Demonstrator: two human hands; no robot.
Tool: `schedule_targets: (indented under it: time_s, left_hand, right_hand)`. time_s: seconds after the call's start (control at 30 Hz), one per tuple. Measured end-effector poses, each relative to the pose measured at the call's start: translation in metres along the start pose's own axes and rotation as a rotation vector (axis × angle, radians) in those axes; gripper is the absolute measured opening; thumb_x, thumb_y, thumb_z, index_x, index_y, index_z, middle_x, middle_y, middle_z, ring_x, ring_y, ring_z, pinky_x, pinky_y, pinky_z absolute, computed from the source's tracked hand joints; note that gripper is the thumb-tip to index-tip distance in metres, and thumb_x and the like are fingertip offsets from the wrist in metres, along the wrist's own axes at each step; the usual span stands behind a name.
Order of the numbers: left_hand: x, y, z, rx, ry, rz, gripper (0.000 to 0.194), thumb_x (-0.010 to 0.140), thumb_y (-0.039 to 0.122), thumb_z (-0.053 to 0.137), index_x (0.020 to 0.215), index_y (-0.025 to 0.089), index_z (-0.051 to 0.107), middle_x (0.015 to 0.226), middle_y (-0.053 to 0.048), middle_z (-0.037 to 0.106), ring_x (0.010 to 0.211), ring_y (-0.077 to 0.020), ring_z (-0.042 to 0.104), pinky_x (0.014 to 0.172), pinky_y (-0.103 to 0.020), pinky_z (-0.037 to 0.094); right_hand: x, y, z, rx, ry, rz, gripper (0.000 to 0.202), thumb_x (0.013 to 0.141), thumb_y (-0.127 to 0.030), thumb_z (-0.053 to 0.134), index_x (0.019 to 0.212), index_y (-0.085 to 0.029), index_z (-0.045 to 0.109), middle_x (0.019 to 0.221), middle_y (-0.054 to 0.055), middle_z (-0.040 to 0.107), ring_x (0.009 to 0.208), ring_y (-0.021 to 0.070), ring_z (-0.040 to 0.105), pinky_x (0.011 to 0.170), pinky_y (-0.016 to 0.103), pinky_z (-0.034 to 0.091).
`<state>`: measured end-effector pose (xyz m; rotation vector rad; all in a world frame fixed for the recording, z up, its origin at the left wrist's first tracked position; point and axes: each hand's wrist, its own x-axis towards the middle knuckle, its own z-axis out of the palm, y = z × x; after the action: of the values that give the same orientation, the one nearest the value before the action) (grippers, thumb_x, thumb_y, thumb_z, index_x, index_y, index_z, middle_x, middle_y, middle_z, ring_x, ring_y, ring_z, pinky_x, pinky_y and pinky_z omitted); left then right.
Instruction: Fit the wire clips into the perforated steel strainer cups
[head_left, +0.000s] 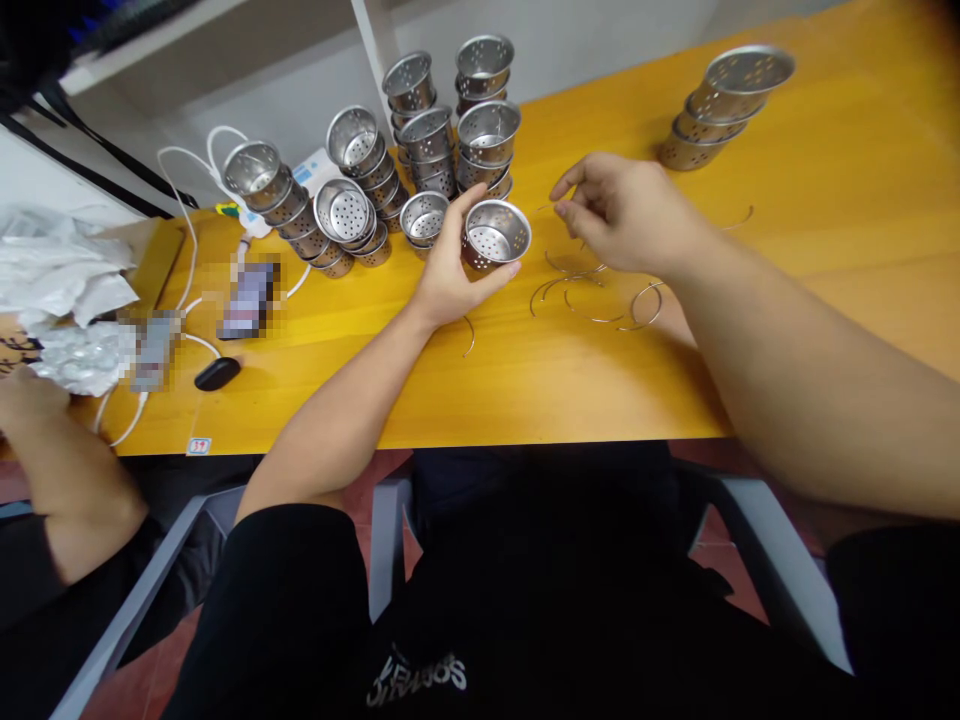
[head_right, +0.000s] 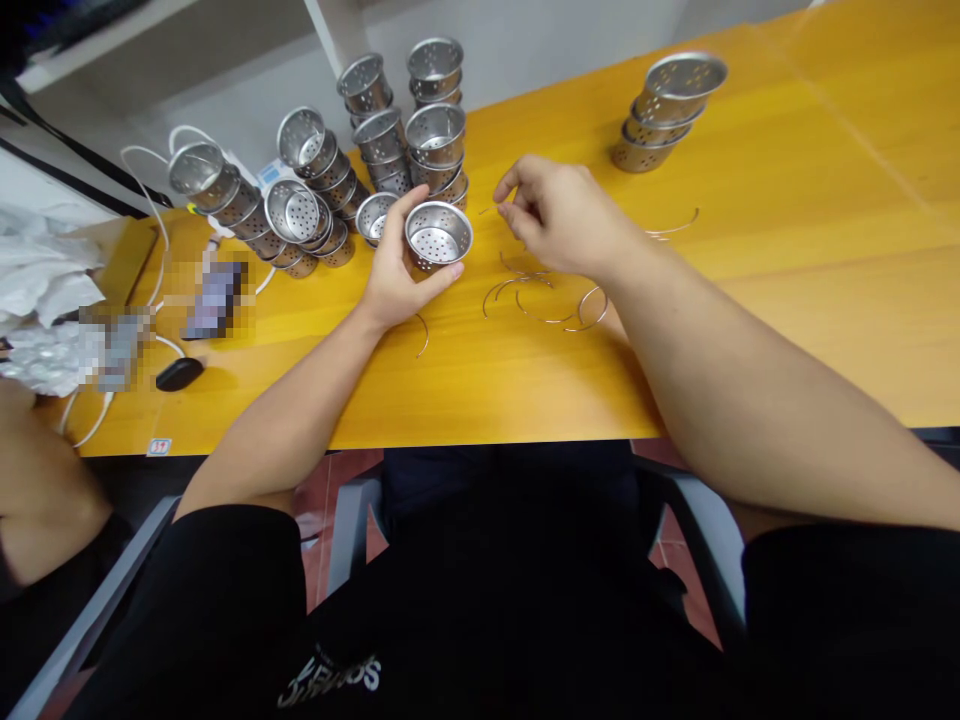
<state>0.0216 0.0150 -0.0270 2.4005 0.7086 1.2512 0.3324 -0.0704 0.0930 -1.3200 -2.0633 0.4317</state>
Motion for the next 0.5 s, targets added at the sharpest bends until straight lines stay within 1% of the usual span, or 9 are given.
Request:
schedule_targets:
  time_s: [0.07, 0.13, 0.2, 0.23, 0.3, 0.33, 0.4, 0.5]
  left_hand:
    - [0.000, 0.002, -0.003, 0.005, 0.004, 0.009, 0.117, 0.112, 0.092, 0.072, 0.199, 0.040, 0.014, 0.195, -0.018, 0.048, 0.182, -0.0415, 0.061, 0.154, -0.062, 0.052]
    - [0.002, 0.007, -0.006, 0.009, 0.010, 0.001, 0.112, 0.109, 0.091, 0.078, 0.194, 0.038, 0.028, 0.188, -0.017, 0.056, 0.174, -0.0414, 0.066, 0.150, -0.064, 0.056]
    - [0.003, 0.014, -0.009, 0.017, 0.037, -0.009, 0.109, 0.101, 0.093, 0.087, 0.184, 0.037, 0.045, 0.176, -0.015, 0.065, 0.163, -0.0399, 0.073, 0.144, -0.064, 0.061]
    - [0.004, 0.018, -0.011, 0.023, 0.054, -0.008, 0.108, 0.097, 0.095, 0.092, 0.178, 0.036, 0.052, 0.169, -0.014, 0.068, 0.158, -0.0388, 0.075, 0.141, -0.064, 0.063]
    - [0.006, 0.024, -0.014, 0.033, 0.079, 0.003, 0.107, 0.088, 0.096, 0.100, 0.167, 0.035, 0.060, 0.159, -0.012, 0.072, 0.150, -0.0370, 0.078, 0.138, -0.063, 0.065]
    - [0.006, 0.025, -0.015, 0.036, 0.080, 0.007, 0.107, 0.087, 0.096, 0.101, 0.165, 0.035, 0.062, 0.157, -0.012, 0.073, 0.148, -0.0364, 0.078, 0.137, -0.063, 0.066]
    - [0.005, 0.024, -0.015, 0.030, 0.069, 0.004, 0.106, 0.089, 0.096, 0.099, 0.166, 0.034, 0.060, 0.157, -0.012, 0.073, 0.148, -0.0354, 0.078, 0.137, -0.062, 0.065]
    - [0.002, 0.017, -0.011, 0.009, 0.023, -0.015, 0.109, 0.098, 0.095, 0.092, 0.178, 0.034, 0.048, 0.164, -0.013, 0.071, 0.154, -0.0351, 0.077, 0.141, -0.063, 0.062]
  right_hand:
    - [0.001, 0.003, 0.005, 0.049, 0.026, -0.010, 0.030, 0.130, -0.038, 0.073, 0.152, -0.019, 0.079, 0.102, 0.011, 0.087, 0.093, 0.0301, 0.084, 0.108, 0.051, 0.070]
    - [0.002, 0.005, 0.010, 0.084, 0.044, -0.025, 0.037, 0.131, -0.053, 0.072, 0.146, -0.020, 0.082, 0.100, 0.011, 0.086, 0.093, 0.0308, 0.085, 0.107, 0.052, 0.071]
    - [0.003, 0.006, 0.014, 0.107, 0.056, -0.031, 0.045, 0.131, -0.065, 0.070, 0.134, -0.022, 0.083, 0.100, 0.011, 0.085, 0.090, 0.0309, 0.083, 0.102, 0.053, 0.072]
    - [0.003, 0.005, 0.016, 0.118, 0.057, -0.030, 0.048, 0.130, -0.069, 0.069, 0.131, -0.023, 0.082, 0.099, 0.011, 0.085, 0.089, 0.0308, 0.082, 0.099, 0.052, 0.072]
    - [0.003, 0.004, 0.019, 0.143, 0.052, -0.022, 0.052, 0.128, -0.076, 0.069, 0.131, -0.025, 0.081, 0.096, 0.010, 0.083, 0.084, 0.0305, 0.079, 0.096, 0.053, 0.072]
    - [0.002, 0.003, 0.021, 0.153, 0.051, -0.018, 0.054, 0.127, -0.078, 0.069, 0.131, -0.026, 0.080, 0.092, 0.008, 0.080, 0.081, 0.0300, 0.076, 0.094, 0.053, 0.071]
    - [0.002, 0.001, 0.023, 0.165, 0.053, -0.014, 0.058, 0.124, -0.085, 0.069, 0.132, -0.028, 0.079, 0.082, 0.005, 0.071, 0.072, 0.0277, 0.068, 0.089, 0.052, 0.069]
    - [0.002, -0.002, 0.025, 0.188, 0.056, -0.020, 0.066, 0.120, -0.096, 0.067, 0.128, -0.031, 0.076, 0.071, -0.001, 0.056, 0.063, 0.0241, 0.050, 0.079, 0.050, 0.062]
